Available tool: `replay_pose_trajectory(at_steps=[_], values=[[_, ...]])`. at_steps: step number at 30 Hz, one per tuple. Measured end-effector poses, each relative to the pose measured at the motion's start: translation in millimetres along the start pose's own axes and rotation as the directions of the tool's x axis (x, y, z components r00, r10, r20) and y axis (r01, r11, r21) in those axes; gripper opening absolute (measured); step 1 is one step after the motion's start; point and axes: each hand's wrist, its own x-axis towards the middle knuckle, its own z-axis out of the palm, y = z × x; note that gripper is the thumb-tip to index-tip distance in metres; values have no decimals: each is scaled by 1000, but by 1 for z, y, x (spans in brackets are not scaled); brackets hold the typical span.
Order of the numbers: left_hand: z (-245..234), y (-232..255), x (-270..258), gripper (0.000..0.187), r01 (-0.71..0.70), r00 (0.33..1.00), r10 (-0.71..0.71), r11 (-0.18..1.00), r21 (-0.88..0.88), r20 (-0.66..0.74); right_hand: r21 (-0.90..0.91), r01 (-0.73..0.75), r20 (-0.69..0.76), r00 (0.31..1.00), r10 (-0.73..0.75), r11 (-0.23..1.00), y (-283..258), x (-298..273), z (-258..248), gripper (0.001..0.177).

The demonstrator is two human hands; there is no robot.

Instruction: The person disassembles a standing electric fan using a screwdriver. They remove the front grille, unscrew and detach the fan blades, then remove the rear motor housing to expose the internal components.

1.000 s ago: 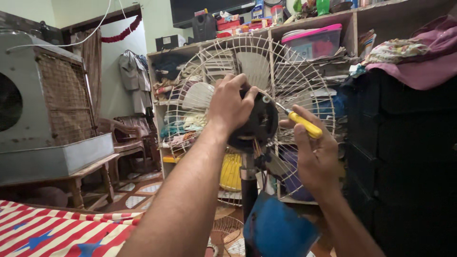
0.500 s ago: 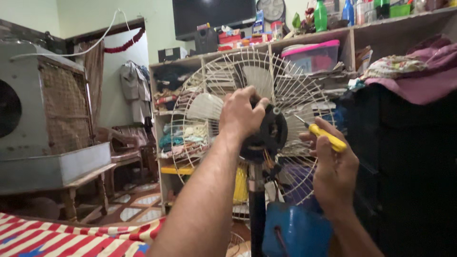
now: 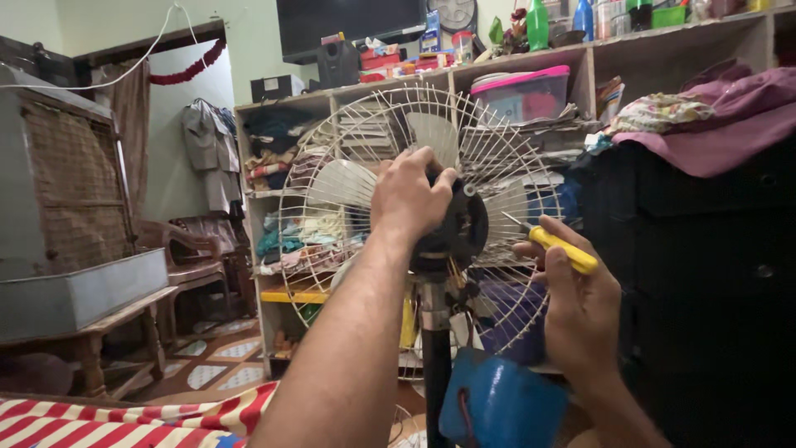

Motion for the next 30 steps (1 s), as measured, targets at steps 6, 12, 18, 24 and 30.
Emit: replay_pose_trajectory(at_steps=[6,12,18,24,30], values=[[7,5,2,30,14,999,-15,999,42,35,-26,-11,-17,1000,11,1000,3,1,4,40],[15,2,5,30,44,998,-46,998,55,36,-5,30,5,1000,-30,1000,9,-4,8,41],[31,-9,14,35,4,1000,-5,997,76,16,-19,-64,-28,998,63,998,18,-20,7,44],[37,0,17,34,88,994,-94,992,92,59,29,-126,-6,992,126,992,29,-39,2,43],[36,19,11,32,58,998,-61,993,105,30,31,49,53,997,-50,998,16,-32,-8,42]])
